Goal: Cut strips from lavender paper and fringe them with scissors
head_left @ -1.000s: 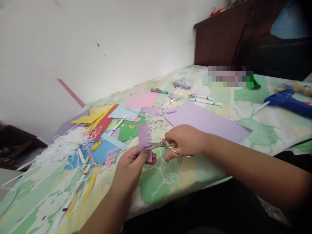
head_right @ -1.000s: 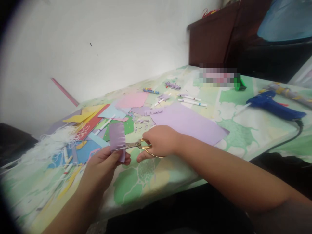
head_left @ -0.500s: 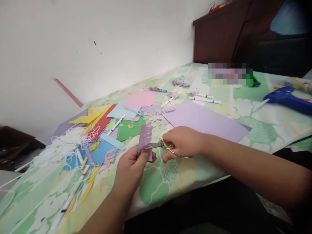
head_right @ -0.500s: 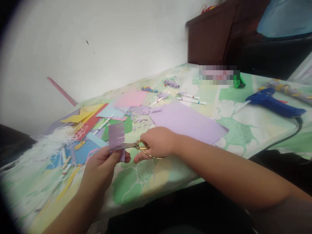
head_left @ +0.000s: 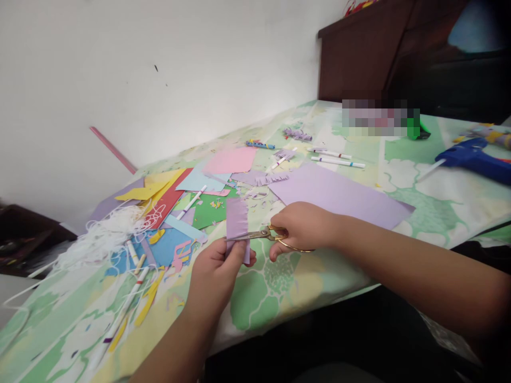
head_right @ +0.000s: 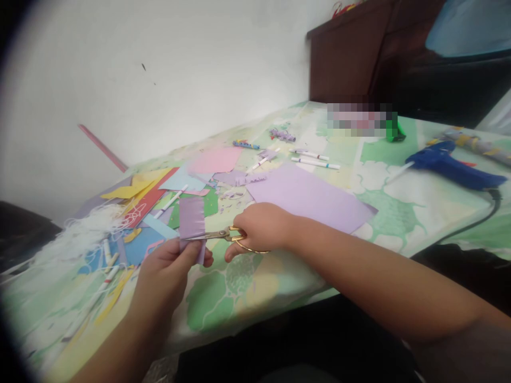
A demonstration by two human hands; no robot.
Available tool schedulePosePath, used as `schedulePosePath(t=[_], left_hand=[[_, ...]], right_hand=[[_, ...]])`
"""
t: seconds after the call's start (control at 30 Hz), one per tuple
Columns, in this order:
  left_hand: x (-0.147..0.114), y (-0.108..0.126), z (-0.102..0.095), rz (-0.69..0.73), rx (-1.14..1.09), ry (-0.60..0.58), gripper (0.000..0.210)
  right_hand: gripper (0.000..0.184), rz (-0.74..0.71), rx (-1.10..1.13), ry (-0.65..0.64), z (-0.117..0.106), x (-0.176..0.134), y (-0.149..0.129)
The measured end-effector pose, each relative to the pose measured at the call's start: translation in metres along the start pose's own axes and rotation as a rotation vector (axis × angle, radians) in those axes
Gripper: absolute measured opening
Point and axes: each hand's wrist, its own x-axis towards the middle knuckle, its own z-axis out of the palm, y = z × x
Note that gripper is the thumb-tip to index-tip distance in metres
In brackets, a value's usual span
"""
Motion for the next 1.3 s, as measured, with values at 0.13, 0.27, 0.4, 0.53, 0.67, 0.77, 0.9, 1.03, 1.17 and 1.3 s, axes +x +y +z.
schedulePosePath(t=[0.13,0.27,0.4,0.53,0.67,0.77,0.9,1.03,1.17,1.3], left_hand=[[-0.0004,-0.0019,0.0015,-0.028,-0.075,-0.026,0.021],[0.0031,-0.0082,-0.0021,-0.067,-0.167,-0.17,0.019],[0.0042,-0.0065,-0.0044,-0.057,-0.14,-0.176,0.02],[0.0011,0.0001,-0.0023,-0.029,-0.077,-0.044,0.024],[0.0009,-0.003,-0.0023,-0.013,-0.084,-0.059,0.022],[0.0032,-0.008,-0.0033,-0.008,-0.106,-0.141,0.02],[0.0037,-0.0069,-0.0017,-0.017,-0.084,-0.138,0.02],[0.0018,-0.0014,0.0013,-0.016,-0.035,-0.065,0.022],[0.0008,-0.0003,0.0028,-0.006,-0.034,-0.042,0.023],[-0.0005,-0.0015,0.0033,0.012,-0.036,0.007,0.024]], right_hand=[[0.054,0.019,-0.019,0.003,0.0001,0.0007,0.0011],[0.052,0.031,-0.018,-0.001,0.0003,0.0015,0.0029],[0.051,0.016,-0.015,-0.002,0.0006,0.0008,0.0057],[0.053,-0.025,0.011,-0.01,0.0005,-0.0015,0.0074],[0.055,-0.054,0.049,-0.024,0.0012,-0.0025,0.0062],[0.055,-0.068,0.065,-0.045,0.0024,-0.0019,0.0043],[0.054,-0.065,0.076,-0.078,0.0037,-0.0012,0.003],[0.053,-0.059,0.084,-0.091,0.0045,-0.0007,0.0042],[0.053,-0.067,0.089,-0.07,0.0056,0.0003,0.0059],[0.053,-0.071,0.09,-0.065,0.0053,0.0009,0.0062]])
